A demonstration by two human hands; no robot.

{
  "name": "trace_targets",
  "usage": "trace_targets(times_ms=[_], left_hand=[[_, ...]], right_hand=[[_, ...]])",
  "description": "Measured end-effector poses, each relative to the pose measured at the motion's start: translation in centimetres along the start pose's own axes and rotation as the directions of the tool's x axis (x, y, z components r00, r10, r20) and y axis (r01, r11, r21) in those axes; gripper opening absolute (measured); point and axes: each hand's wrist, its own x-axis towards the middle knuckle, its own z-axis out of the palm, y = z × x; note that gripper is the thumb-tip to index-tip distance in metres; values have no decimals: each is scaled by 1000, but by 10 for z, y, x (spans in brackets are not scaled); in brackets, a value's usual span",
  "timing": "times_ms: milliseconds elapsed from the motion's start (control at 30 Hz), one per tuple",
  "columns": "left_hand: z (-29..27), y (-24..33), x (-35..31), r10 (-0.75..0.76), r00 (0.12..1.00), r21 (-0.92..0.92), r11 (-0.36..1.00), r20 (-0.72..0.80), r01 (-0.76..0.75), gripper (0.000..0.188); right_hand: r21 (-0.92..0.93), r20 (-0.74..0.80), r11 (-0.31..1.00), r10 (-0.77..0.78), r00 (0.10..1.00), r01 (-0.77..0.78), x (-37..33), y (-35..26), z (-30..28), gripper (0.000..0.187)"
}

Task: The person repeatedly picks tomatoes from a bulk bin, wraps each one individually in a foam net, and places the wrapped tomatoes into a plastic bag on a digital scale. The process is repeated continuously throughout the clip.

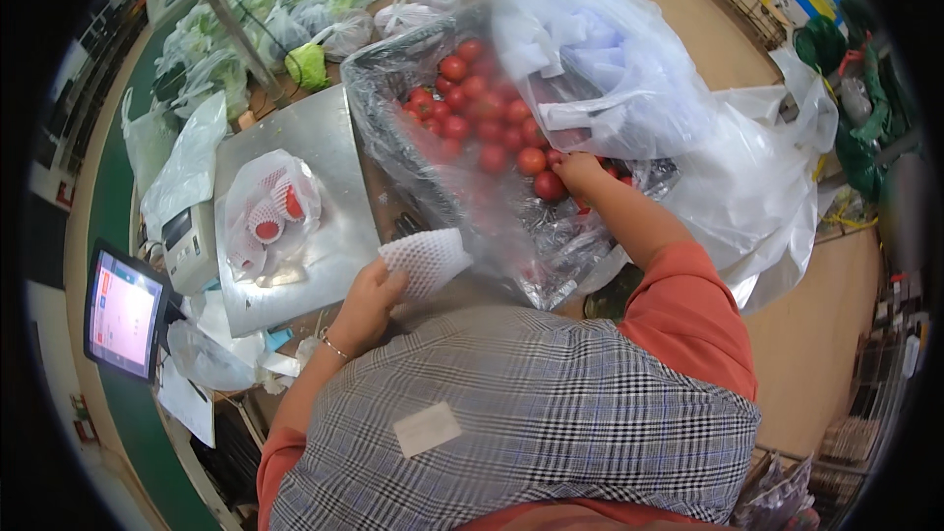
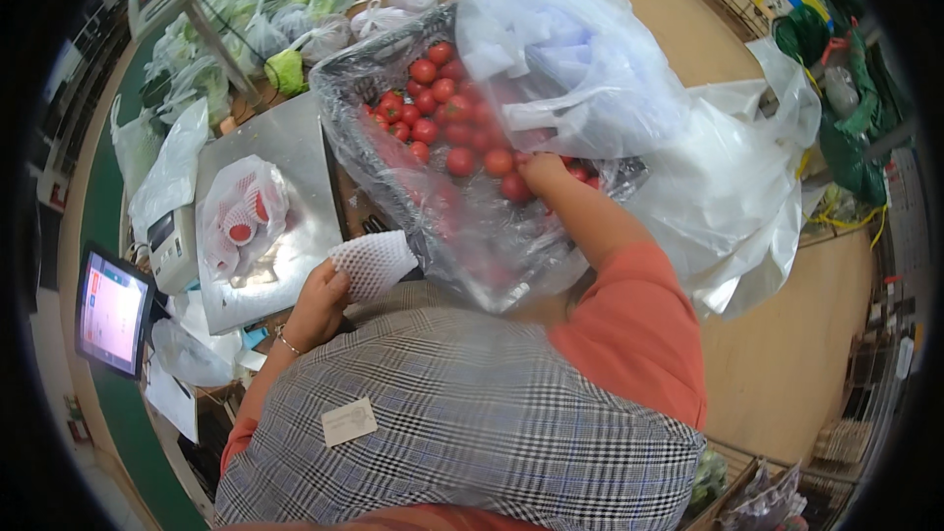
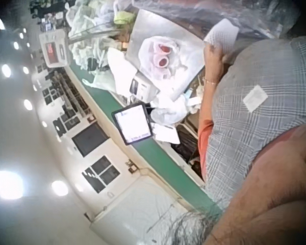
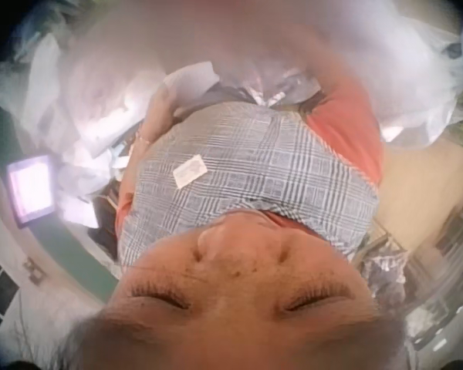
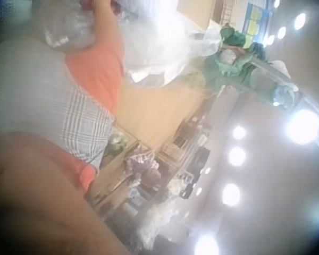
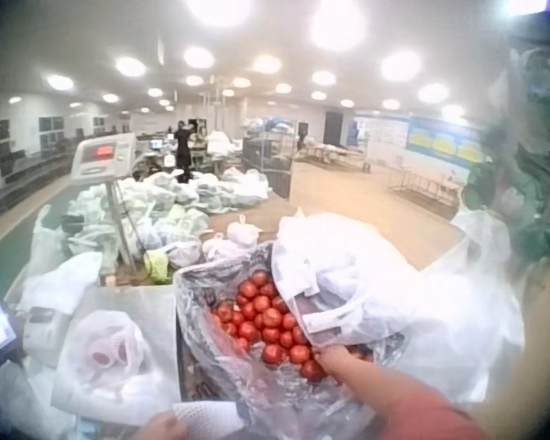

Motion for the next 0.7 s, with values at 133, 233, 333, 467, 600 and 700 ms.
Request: trace_targets(times_ms=[133,233,333,467,600,700], left_hand=[[-2,1,-5,-23,996,-238,971,-81,3,47],[-7,-1,-11,-47,985,-297,955,-167,-5,47],[-18,-21,-9,-33,977,-114,993,-209,9,46],[-16,-17,2,73,993,-6,997,-94,-74,57],[-13,1,-15,45,998,-39,998,-51,-47,76],[-17,8,-26,58,997,-74,996,45,-54,95]], right_hand=[[0,227,1000,-12,974,13,16,-8,-4,37],[421,342,882,63,938,-213,22,-23,-110,59],[987,1,-162,44,999,6,10,-66,-178,77],[838,-525,106,-109,844,535,-3,-150,-244,91],[828,-543,-7,-261,798,561,4,-190,-257,72],[924,-213,-369,-266,940,105,14,-190,-243,57]])
